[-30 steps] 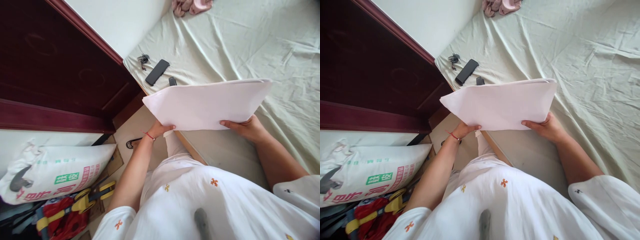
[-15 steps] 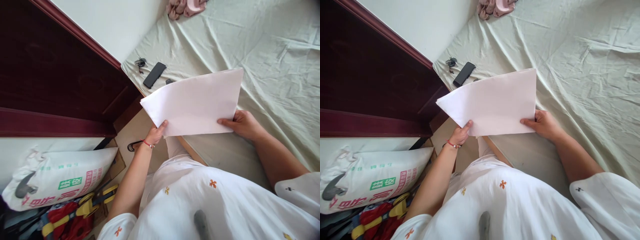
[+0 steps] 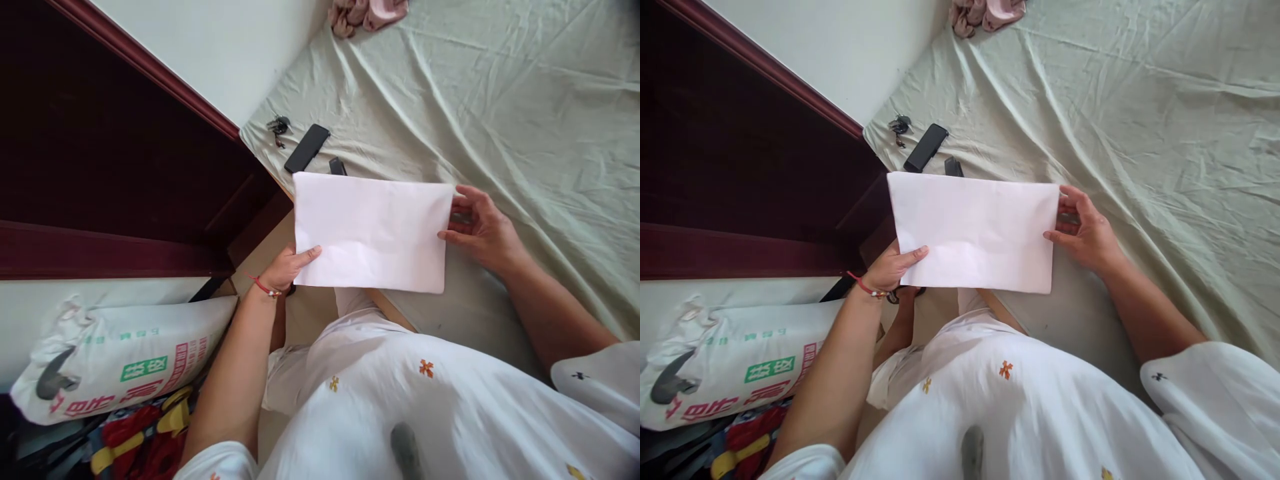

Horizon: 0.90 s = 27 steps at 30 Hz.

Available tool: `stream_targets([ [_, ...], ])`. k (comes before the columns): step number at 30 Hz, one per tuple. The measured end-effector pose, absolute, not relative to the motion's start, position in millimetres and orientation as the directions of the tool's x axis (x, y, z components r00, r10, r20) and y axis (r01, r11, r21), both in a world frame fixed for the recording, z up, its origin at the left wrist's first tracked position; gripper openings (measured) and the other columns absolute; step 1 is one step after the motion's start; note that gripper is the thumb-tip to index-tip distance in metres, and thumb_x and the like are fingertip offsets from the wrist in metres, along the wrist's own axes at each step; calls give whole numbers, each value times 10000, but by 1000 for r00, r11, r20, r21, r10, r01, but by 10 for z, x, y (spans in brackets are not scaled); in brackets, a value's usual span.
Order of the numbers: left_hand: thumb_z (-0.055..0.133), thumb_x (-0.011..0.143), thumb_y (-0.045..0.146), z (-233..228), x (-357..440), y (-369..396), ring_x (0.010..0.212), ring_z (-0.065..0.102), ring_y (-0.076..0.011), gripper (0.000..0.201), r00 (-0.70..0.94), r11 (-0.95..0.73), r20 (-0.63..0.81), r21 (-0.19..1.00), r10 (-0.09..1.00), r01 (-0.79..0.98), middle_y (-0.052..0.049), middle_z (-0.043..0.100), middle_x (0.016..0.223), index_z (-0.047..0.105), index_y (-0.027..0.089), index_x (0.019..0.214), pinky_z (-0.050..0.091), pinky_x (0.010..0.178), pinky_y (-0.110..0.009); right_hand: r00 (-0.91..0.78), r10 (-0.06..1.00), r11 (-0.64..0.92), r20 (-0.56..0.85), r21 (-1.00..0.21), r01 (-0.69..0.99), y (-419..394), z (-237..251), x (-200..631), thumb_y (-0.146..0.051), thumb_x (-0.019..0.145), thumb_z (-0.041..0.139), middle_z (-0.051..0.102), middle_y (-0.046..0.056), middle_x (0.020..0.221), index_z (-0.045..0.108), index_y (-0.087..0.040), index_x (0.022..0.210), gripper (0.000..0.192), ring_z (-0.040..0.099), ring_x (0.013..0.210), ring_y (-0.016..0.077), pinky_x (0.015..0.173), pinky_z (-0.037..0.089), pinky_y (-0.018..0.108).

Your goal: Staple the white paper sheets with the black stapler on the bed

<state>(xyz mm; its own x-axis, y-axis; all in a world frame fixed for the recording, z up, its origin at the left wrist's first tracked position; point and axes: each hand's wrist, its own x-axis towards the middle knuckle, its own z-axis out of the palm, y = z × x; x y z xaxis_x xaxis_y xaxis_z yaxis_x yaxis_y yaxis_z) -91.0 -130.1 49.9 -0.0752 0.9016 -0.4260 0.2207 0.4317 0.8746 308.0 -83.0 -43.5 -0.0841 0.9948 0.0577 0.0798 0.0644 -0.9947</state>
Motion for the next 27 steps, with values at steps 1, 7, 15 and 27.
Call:
stream_targets([
  [1,930,659,593,595,-921,-1247,748,756,-283,509,-32,430,-441,853,897,294,-93,791,778,831,165,915,641,672,-355,-68,988,149,139,-973,175,-836,-429,3082,-377,650,932,650,71,1394,587,-356,1457,877,633,1291,308,1080,564,518],
  [7,936,700,474,1147,-707,-826,605,676,-232,350,223,352,-568,724,792,594,-35,665,594,776,163,675,519,564,-280,-107,918,385,383,-790,477,-901,-267,3085,-338,816,825,584,127,1541,579,-304,1510,738,519,1450,393,1236,394,591],
  [15,821,816,544,1186,-270,-467,641,683,-203,382,436,269,-697,659,570,702,-45,761,747,784,166,776,523,560,-257,-136,978,206,159,-840,501,-920,-170,3114,-491,952,648,746,38,850,742,-209,1215,397,669,692,187,693,542,329],
  [27,893,659,201,95,-483,-731,594,681,-132,329,-46,491,-495,839,868,236,-12,718,677,663,152,888,439,531,-194,-25,978,-131,-205,-709,693,-870,24,3110,-355,941,567,704,51,773,768,-155,991,288,555,696,160,713,407,299],
])
